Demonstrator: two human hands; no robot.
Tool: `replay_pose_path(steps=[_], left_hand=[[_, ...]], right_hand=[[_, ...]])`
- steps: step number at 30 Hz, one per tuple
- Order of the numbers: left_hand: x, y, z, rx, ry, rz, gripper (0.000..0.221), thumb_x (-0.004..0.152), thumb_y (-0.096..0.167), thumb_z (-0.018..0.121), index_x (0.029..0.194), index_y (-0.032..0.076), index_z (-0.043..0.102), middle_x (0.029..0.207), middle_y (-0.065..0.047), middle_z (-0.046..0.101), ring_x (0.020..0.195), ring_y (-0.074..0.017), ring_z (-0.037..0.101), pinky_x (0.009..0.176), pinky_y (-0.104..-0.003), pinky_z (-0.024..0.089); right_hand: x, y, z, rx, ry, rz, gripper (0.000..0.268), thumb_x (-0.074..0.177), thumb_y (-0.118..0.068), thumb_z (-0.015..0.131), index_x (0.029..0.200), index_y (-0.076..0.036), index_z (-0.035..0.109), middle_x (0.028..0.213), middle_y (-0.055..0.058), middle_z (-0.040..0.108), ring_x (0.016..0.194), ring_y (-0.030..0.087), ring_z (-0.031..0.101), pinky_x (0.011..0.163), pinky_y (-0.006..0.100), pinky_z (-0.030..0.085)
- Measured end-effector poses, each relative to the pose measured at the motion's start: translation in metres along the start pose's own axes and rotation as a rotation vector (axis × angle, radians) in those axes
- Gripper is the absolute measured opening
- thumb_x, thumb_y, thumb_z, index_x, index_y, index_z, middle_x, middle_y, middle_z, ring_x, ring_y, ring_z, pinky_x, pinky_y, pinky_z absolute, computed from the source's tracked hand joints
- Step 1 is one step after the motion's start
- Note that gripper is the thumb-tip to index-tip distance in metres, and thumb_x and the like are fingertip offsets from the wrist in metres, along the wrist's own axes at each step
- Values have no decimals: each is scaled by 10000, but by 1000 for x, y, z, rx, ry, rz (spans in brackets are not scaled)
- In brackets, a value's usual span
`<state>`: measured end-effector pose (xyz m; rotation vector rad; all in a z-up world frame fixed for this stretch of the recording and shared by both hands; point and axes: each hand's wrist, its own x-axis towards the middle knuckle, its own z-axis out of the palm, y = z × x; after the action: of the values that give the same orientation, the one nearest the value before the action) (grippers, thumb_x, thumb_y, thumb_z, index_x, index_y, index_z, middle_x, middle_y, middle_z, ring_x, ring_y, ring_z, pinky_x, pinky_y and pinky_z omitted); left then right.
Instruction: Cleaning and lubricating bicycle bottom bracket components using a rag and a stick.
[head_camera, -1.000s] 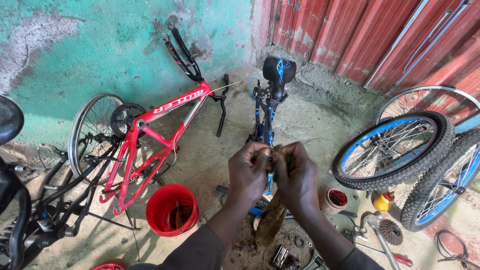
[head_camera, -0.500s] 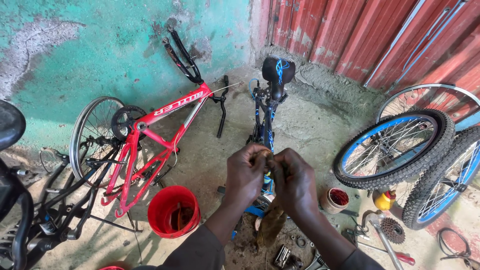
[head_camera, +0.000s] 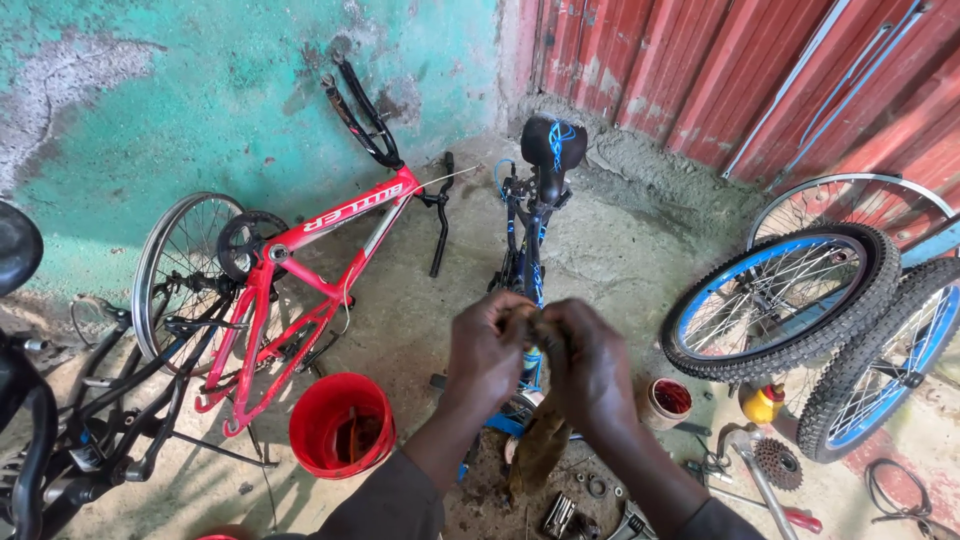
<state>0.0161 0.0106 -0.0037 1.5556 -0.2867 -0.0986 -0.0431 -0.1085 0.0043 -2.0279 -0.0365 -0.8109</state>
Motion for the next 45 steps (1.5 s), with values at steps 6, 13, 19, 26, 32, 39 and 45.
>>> replay_pose_path(steps=[6, 13, 19, 26, 32, 39, 45], left_hand=[[4, 14, -3, -77, 81, 8, 158, 966, 27, 643, 932, 41, 797, 712, -121, 728, 605, -125, 676, 567, -267, 592], [-4, 15, -1, 237, 10, 39, 167, 969, 104, 617, 985, 121, 783, 829, -28, 784, 695, -126, 691, 621, -310, 551], [-7, 11, 4, 14, -25, 73, 189, 975, 26, 607, 951, 37, 794, 750, -181, 758, 674, -170, 710, 618, -336, 619], [0, -3, 4, 63, 7, 84, 194, 968, 42, 612, 930, 76, 799, 712, -175, 746, 685, -175, 706, 612, -355, 587], [-11, 17, 9, 38, -5, 105, 203, 979, 17, 596, 954, 60, 793, 748, -195, 760, 709, -188, 703, 637, -369, 602], [-13, 5, 18, 18, -27, 79, 192, 1003, -1, 578, 979, 9, 768, 799, -251, 765, 703, -301, 751, 638, -424, 626], [-9, -7, 13, 17, 73, 110, 160, 981, 15, 607, 959, 15, 765, 772, -215, 772, 674, -227, 718, 631, -416, 602]], right_hand=[[-9, -5, 7, 181, 49, 33, 85, 978, -110, 641, 943, -45, 684, 699, 123, 743, 546, 188, 652, 479, 320, 520], [-7, -9, 5, -52, -17, 25, 58, 986, -128, 636, 953, -86, 614, 732, 42, 624, 545, 137, 528, 459, 322, 414], [6, -19, -3, 114, 91, 129, 59, 963, -34, 639, 916, 2, 640, 601, 159, 651, 517, 197, 647, 492, 335, 525], [-13, -17, 12, -29, 81, 247, 73, 925, -164, 705, 922, -90, 702, 546, 168, 644, 487, 306, 646, 482, 392, 466], [-2, -16, 5, 1, 145, 248, 73, 942, -137, 681, 911, -73, 694, 529, 145, 643, 458, 257, 601, 460, 353, 460], [1, -9, 2, 127, 183, 276, 135, 978, -101, 653, 889, 0, 666, 550, 180, 651, 446, 235, 609, 434, 341, 495], [-10, -21, 9, 24, 148, 318, 88, 944, -130, 683, 899, -55, 694, 501, 173, 615, 417, 271, 601, 418, 378, 431]])
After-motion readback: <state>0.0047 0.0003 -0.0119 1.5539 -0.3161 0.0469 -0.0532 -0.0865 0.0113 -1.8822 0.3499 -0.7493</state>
